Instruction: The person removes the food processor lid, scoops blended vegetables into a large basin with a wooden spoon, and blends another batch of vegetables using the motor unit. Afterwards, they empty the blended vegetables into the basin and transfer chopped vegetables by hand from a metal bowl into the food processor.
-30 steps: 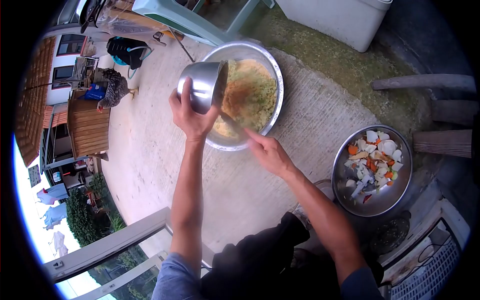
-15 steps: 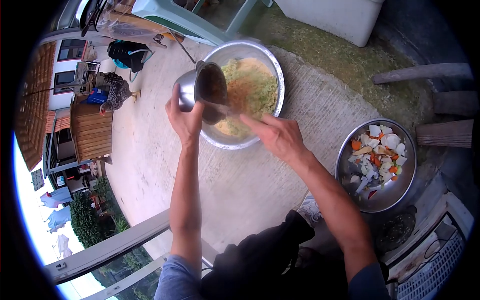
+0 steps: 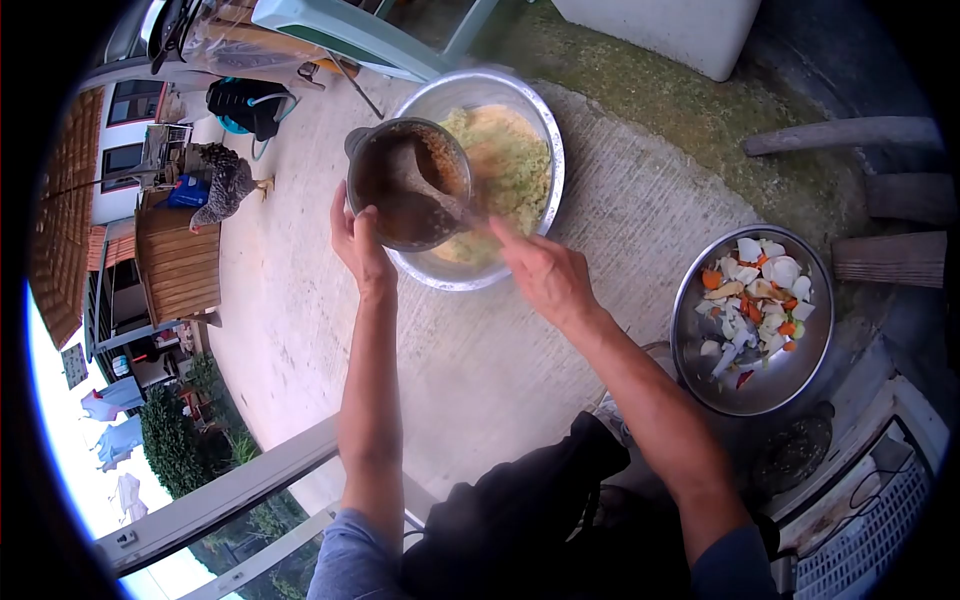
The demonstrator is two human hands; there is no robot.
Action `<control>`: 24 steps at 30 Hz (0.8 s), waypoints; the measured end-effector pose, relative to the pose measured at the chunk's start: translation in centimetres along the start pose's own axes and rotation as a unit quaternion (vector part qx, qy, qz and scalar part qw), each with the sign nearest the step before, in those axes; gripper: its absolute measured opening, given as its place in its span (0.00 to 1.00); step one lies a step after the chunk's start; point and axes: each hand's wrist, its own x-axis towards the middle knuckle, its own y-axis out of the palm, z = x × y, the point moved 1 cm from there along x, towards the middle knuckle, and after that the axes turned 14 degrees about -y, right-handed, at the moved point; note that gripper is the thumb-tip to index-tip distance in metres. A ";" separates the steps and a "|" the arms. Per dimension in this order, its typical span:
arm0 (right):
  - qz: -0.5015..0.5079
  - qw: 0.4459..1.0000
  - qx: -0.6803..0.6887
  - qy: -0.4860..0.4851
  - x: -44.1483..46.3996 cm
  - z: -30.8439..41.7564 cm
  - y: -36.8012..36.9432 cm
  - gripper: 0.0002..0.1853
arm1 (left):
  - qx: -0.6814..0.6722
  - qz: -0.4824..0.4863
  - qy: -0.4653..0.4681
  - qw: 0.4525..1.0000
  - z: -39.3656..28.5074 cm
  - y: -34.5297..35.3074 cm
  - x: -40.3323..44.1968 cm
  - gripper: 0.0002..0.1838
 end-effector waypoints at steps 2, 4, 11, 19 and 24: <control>0.021 1.000 -0.010 0.011 -0.9 -0.2 0.1 0.26 | 0.073 -0.024 0.038 0.996 -0.4 -0.1 -0.1 0.34; 0.031 0.999 -0.018 0.016 -1.5 0.0 -0.2 0.26 | 0.128 -0.045 0.062 0.989 0.0 -0.2 -0.1 0.35; 0.022 0.998 -0.062 0.001 -2.7 -0.7 -4.0 0.23 | 0.284 -0.139 0.139 0.939 -0.2 0.5 0.3 0.41; -0.021 0.905 0.400 0.145 -0.5 3.0 -1.6 0.21 | -0.076 -0.050 -0.017 0.996 0.8 0.4 -0.4 0.37; -0.053 0.752 0.589 0.291 0.9 7.9 0.1 0.15 | -0.168 -0.040 -0.017 0.985 3.0 2.1 -3.0 0.33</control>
